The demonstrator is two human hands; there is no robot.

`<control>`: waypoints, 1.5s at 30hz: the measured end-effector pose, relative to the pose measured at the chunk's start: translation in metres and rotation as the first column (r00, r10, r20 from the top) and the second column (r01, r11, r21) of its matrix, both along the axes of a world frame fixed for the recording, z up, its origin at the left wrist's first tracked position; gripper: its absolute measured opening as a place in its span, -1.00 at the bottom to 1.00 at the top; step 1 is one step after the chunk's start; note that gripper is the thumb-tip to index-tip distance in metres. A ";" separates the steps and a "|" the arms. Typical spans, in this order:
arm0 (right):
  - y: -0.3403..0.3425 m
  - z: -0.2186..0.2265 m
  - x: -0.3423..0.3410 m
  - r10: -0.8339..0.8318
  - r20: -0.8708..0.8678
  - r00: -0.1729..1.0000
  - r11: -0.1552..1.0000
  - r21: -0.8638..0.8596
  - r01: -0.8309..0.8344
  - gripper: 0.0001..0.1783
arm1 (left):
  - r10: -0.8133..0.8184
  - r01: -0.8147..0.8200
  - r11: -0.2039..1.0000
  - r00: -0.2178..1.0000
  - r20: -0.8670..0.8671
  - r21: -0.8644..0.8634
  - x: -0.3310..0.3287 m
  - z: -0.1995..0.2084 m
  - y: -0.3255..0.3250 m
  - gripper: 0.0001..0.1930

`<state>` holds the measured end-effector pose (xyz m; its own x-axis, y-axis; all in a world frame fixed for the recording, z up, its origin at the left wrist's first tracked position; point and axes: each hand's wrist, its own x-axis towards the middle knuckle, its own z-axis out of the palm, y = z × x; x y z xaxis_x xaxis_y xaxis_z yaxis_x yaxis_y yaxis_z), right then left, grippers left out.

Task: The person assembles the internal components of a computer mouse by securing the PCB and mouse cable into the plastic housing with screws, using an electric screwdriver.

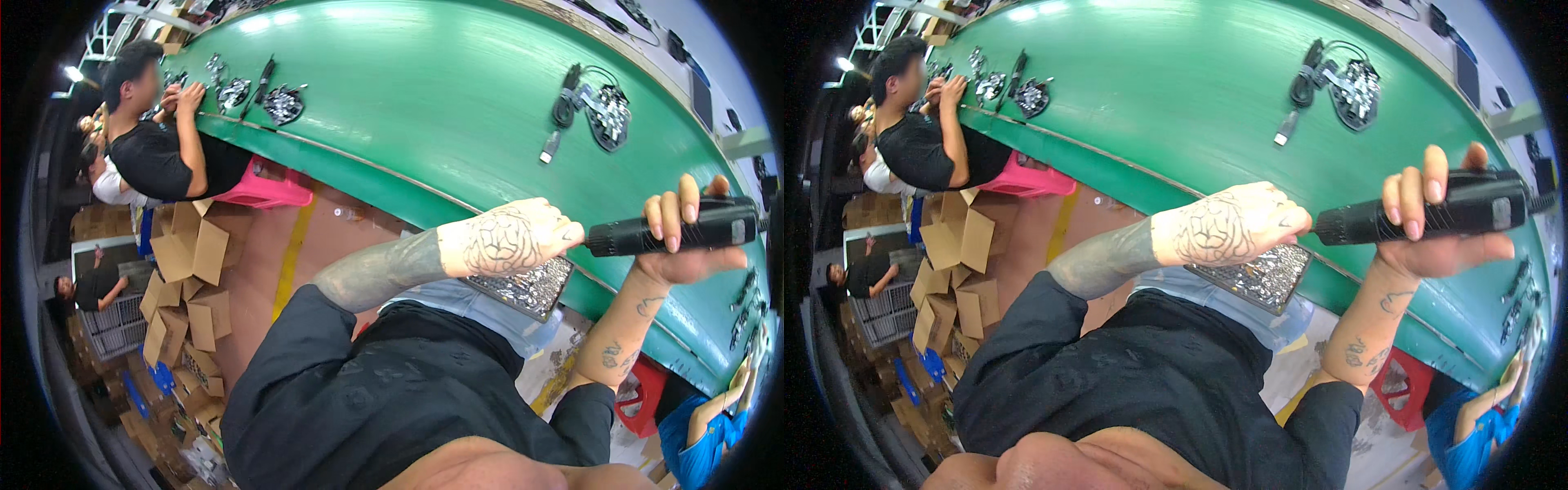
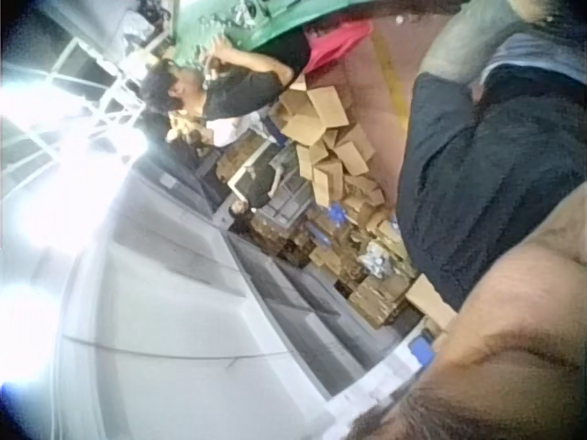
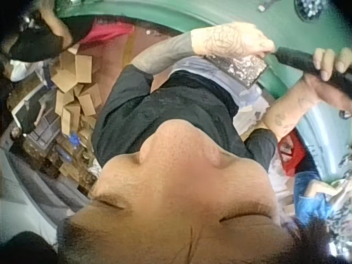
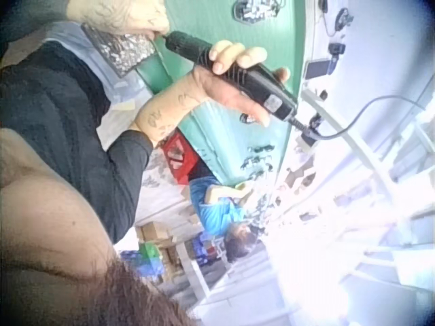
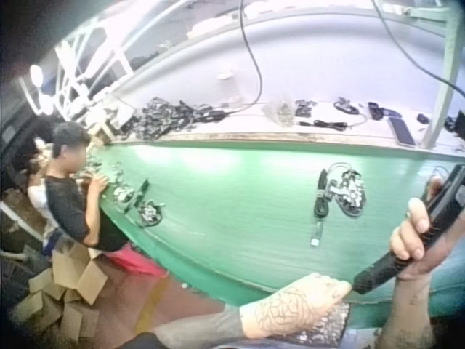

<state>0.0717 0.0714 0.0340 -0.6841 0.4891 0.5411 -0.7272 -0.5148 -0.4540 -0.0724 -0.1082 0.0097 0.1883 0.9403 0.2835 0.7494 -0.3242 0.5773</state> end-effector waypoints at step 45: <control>0.011 0.007 0.003 -0.005 0.011 1.000 0.999 -0.050 0.006 -0.02 | 0.873 -0.958 0.284 0.241 -0.425 0.041 -0.318 -0.040 -0.146 -0.33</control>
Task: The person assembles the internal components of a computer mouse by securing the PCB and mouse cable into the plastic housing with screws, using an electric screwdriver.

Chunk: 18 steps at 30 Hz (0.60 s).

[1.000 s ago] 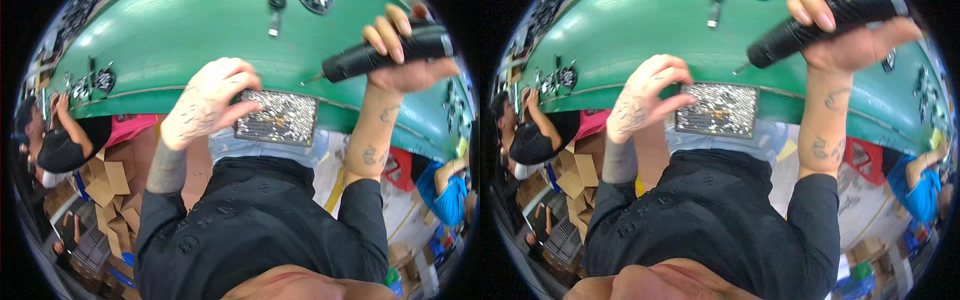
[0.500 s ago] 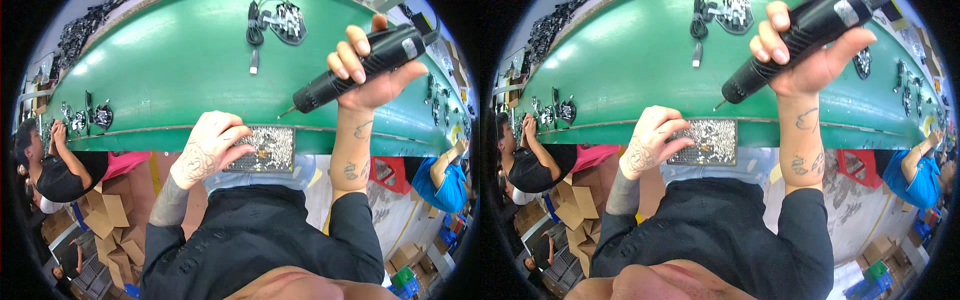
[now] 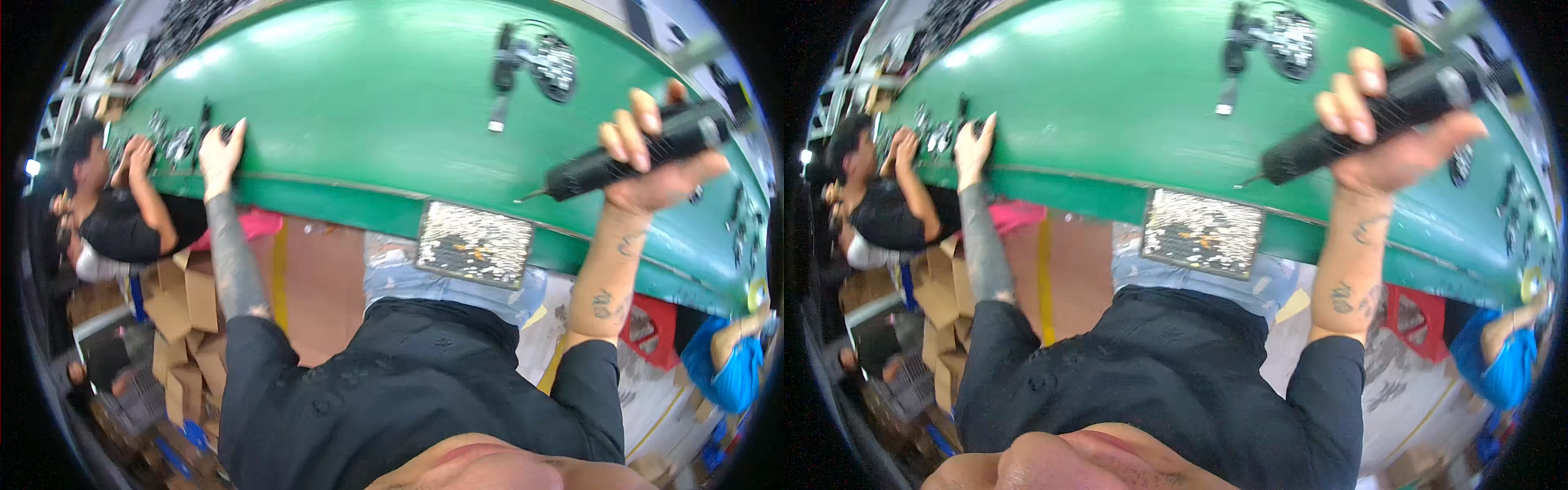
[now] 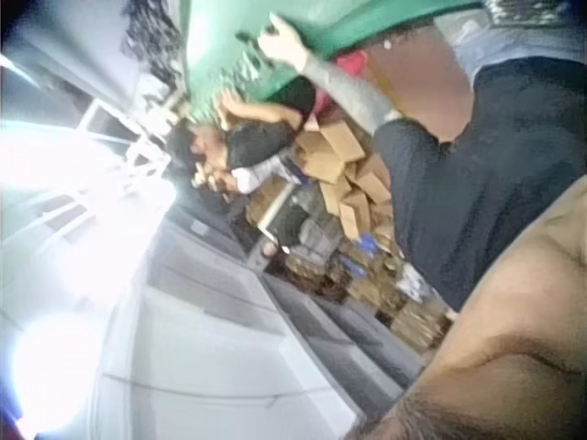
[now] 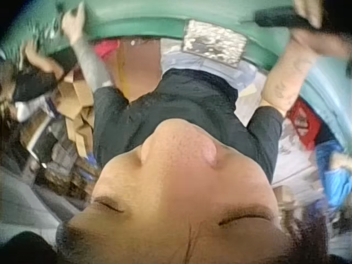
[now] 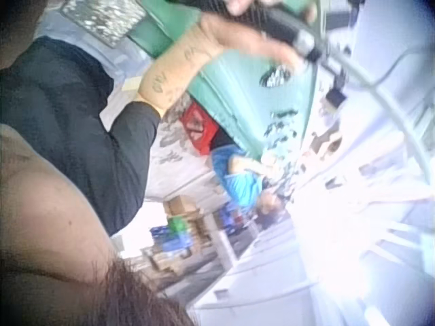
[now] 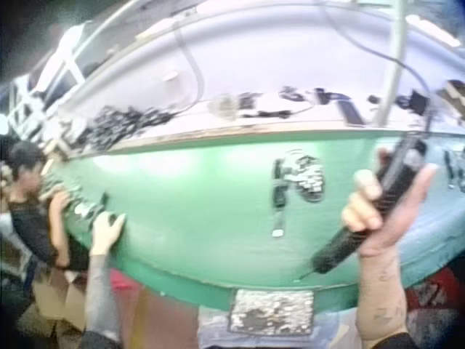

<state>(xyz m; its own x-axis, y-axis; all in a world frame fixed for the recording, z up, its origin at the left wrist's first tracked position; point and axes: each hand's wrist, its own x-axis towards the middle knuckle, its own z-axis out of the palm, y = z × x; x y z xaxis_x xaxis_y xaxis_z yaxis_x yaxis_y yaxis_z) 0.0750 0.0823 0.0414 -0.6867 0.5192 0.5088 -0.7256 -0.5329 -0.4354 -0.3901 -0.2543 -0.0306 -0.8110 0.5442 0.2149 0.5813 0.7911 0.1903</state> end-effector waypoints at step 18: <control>0.011 0.005 -0.022 -0.146 0.142 0.979 0.988 0.080 0.136 0.02 | -0.789 0.753 0.455 0.588 -0.175 0.476 0.238 -0.004 0.141 -0.60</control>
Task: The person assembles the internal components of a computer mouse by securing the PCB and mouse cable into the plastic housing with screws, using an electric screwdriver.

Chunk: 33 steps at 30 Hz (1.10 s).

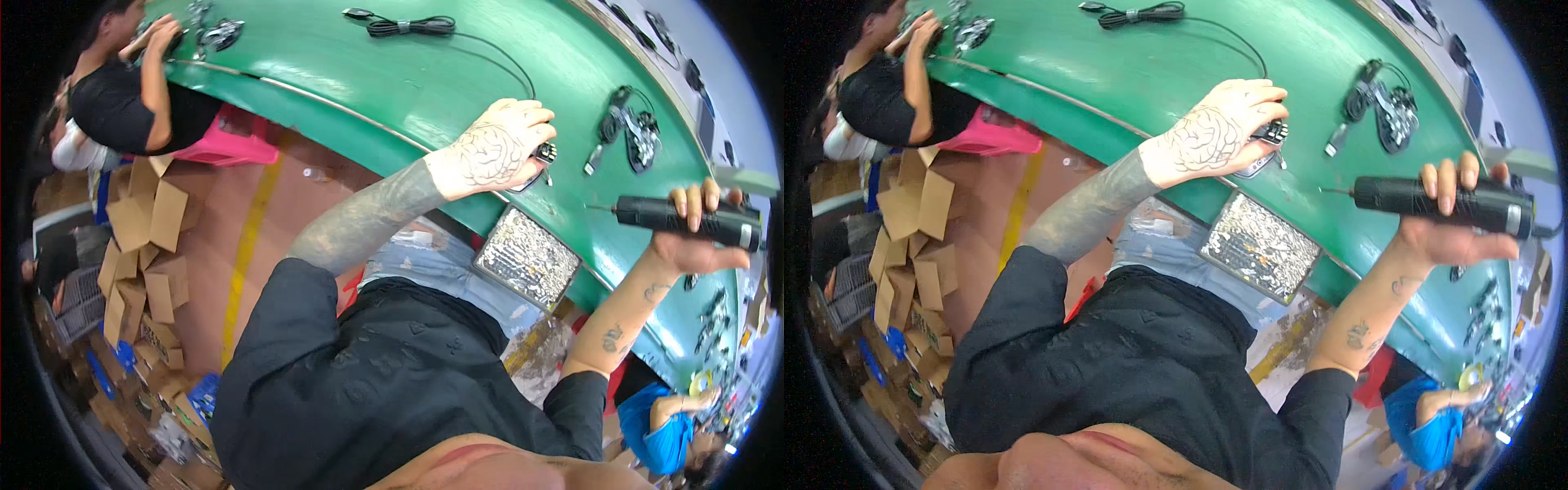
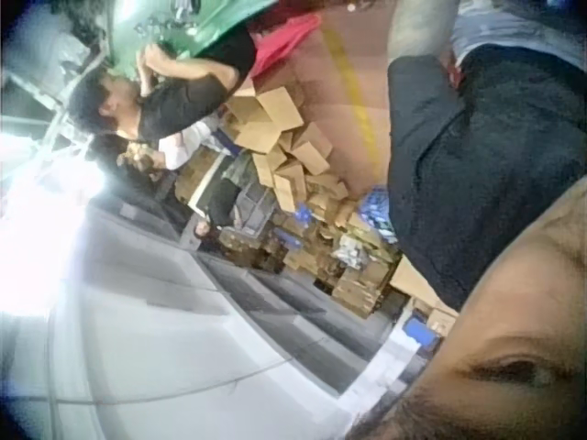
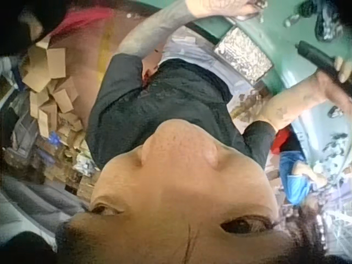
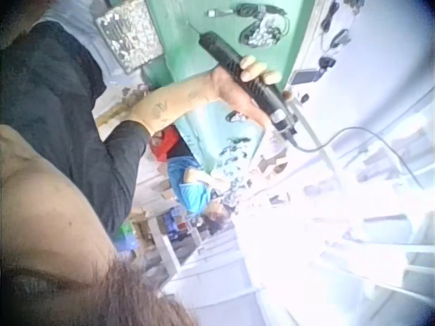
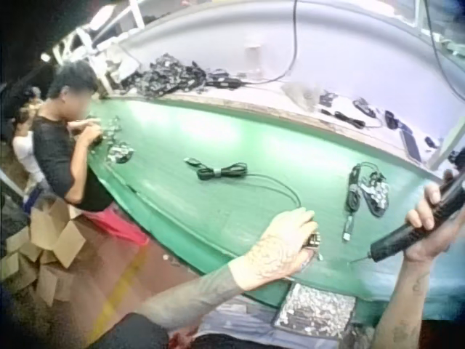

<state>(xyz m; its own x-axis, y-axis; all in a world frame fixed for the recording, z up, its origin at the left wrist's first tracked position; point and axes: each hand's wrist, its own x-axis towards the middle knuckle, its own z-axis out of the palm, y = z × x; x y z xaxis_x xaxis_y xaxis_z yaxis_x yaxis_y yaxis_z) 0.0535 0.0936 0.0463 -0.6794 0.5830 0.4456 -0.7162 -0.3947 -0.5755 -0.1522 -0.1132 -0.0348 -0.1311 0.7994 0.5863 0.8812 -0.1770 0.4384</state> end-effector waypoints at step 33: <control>-0.050 0.006 -0.113 -0.294 0.021 0.956 0.842 0.479 0.248 -0.01 | 0.111 -0.094 0.983 0.989 0.101 -0.157 0.001 -0.002 0.001 -0.75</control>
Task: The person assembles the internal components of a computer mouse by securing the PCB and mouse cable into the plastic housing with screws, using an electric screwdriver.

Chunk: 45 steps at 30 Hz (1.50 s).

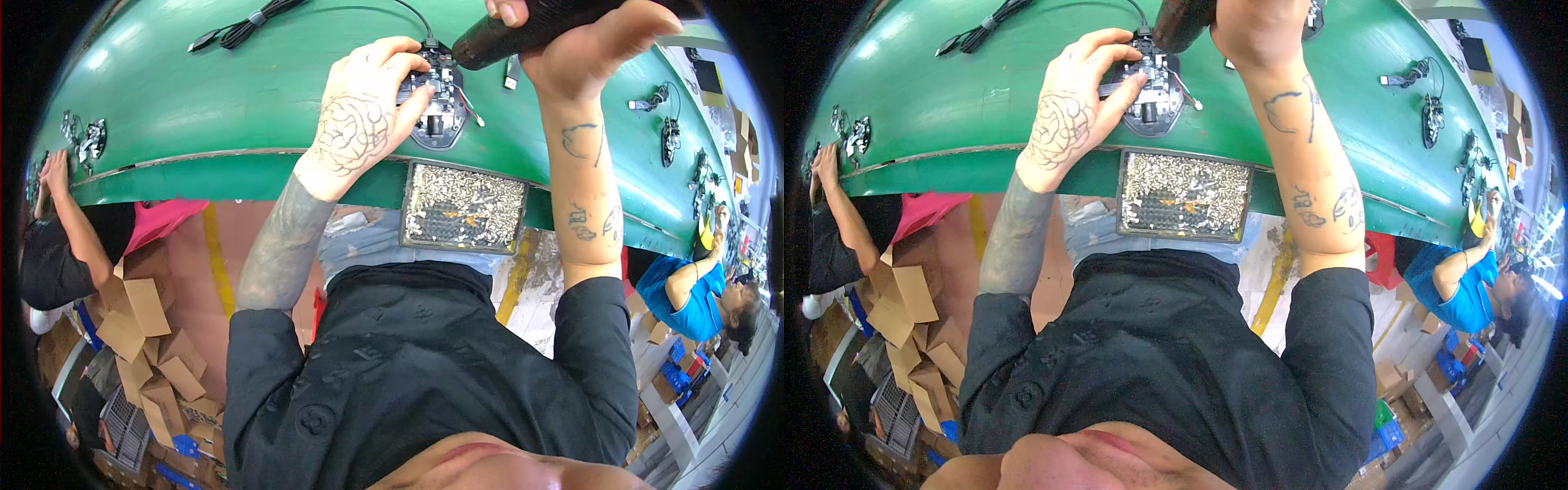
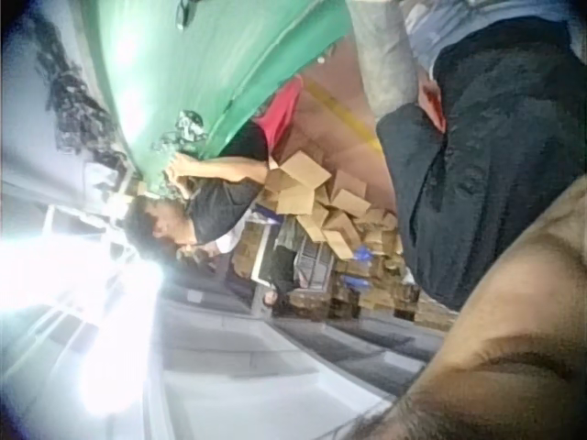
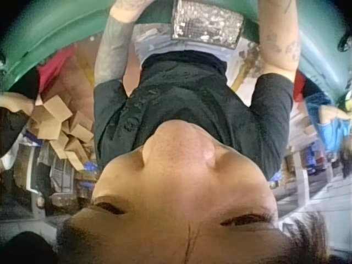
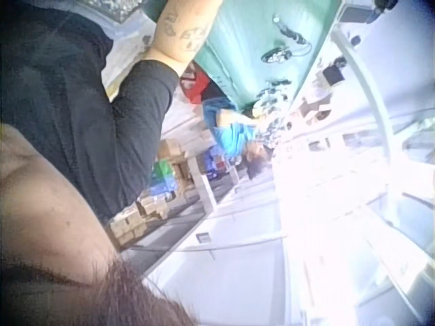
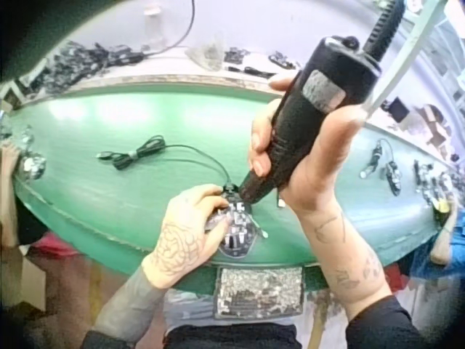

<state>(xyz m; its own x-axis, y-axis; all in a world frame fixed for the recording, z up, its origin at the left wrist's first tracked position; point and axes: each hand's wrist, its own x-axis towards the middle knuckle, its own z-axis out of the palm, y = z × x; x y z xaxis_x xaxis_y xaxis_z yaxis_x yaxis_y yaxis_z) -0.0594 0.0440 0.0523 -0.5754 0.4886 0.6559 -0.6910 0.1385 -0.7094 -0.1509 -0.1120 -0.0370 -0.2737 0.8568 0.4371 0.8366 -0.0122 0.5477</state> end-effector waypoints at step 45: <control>0.025 0.001 0.089 0.567 -0.314 0.761 0.590 -0.489 -0.642 -0.28 | -0.380 0.397 0.918 0.878 0.292 0.001 0.055 0.045 -0.036 -0.83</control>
<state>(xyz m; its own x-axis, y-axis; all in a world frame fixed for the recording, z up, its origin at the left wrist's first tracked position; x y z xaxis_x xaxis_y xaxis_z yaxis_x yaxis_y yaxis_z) 0.0298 0.0685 0.0530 -0.8121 0.3385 0.4753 -0.5494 -0.7179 -0.4275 -0.0963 -0.1481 0.0082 -0.0176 0.9405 0.3393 0.5826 -0.2662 0.7679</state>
